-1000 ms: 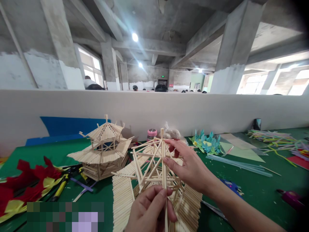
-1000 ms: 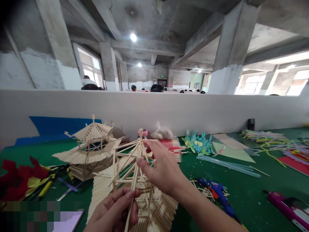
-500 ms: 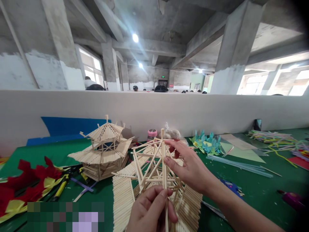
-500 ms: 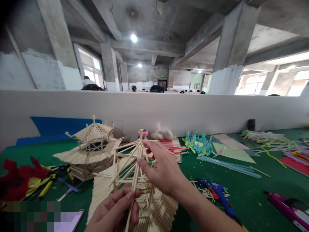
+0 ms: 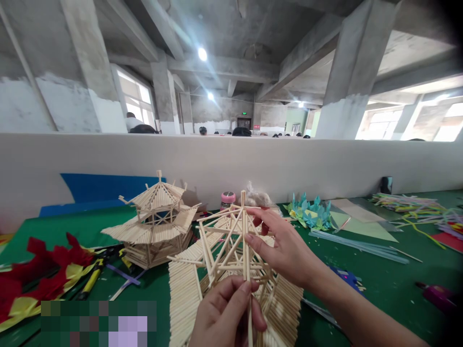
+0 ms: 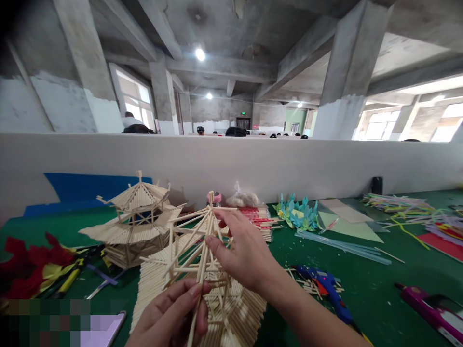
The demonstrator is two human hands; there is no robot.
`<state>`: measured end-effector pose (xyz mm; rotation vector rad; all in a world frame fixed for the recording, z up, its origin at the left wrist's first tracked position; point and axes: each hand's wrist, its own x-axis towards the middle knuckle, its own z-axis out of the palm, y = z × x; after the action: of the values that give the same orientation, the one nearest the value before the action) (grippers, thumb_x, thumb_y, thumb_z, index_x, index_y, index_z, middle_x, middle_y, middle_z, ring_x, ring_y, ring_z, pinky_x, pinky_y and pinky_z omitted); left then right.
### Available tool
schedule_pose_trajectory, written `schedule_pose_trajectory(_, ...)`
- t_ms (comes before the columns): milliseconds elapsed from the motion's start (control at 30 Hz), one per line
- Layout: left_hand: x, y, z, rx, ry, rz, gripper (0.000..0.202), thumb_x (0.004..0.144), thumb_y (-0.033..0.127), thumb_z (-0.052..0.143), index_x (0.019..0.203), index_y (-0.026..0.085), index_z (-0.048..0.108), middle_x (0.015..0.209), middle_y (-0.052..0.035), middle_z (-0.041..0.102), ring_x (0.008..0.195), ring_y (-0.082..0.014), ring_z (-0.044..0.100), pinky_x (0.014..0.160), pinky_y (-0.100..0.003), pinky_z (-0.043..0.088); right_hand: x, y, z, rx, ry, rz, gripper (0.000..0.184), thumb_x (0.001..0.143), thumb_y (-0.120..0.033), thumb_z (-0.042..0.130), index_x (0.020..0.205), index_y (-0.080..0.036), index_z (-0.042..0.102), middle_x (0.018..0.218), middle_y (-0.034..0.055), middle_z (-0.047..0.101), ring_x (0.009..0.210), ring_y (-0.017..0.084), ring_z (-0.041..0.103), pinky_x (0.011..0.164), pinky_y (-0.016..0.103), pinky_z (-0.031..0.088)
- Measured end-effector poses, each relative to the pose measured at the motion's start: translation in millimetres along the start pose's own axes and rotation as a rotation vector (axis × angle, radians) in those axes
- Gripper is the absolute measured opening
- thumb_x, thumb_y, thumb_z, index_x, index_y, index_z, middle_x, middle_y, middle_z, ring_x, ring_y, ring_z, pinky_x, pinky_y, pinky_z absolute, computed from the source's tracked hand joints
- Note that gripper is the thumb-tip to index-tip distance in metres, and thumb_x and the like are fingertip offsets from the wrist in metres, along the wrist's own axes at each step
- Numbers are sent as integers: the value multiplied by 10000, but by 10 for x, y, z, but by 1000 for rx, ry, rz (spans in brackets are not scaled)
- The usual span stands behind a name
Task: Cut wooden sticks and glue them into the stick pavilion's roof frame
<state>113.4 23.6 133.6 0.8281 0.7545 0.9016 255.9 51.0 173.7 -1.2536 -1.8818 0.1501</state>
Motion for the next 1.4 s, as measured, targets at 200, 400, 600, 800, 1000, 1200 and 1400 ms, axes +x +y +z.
schedule_pose_trajectory(200,-8,-13,-12,-30,-2,-37,311,589,387,675,711,128,553,423,8,568,328,-15,332,373,-157,143,7,-11,-6,8,11,-17,409,758,-239,518,1158,-220,438,963,42,528,782,148,474,704,307,397)
schedule_pose_trajectory(400,-11,-29,-34,-40,-46,-25,284,638,377,638,735,123,555,440,-2,572,342,-22,339,380,-169,141,18,-17,-4,10,12,-25,405,755,-237,519,1153,-233,444,954,49,534,784,162,479,701,325,403)
schedule_pose_trajectory(600,-6,-30,-28,-49,-39,-24,265,642,366,637,724,128,553,428,11,556,356,-24,347,391,-160,163,12,-10,0,9,14,-22,405,755,-234,521,1152,-222,442,952,47,528,784,156,475,710,319,401)
schedule_pose_trajectory(800,-1,-19,-33,-46,-44,-23,261,641,364,638,719,131,548,433,10,559,358,-27,354,394,-161,189,13,-1,-2,7,7,-18,413,757,-238,521,1160,-225,433,947,39,525,789,153,471,712,315,397)
schedule_pose_trajectory(1000,12,-19,-16,-43,-29,-8,271,626,368,648,709,129,550,427,8,560,374,-36,372,416,-160,215,8,-9,-3,8,14,-19,416,757,-240,520,1164,-230,435,943,47,534,781,159,477,703,323,400)
schedule_pose_trajectory(1200,-7,-21,4,-20,4,-6,287,592,375,668,683,132,543,411,9,550,373,-43,368,416,-162,195,7,-12,-4,10,12,-19,418,758,-243,519,1166,-234,431,960,48,531,789,159,479,716,329,405)
schedule_pose_trajectory(1400,-44,-42,15,-9,26,29,271,599,363,667,683,136,545,417,11,546,385,-42,362,417,-160,198,-2,10,-13,26,13,-13,417,769,-269,508,1175,-226,423,950,53,529,782,157,483,689,314,419)
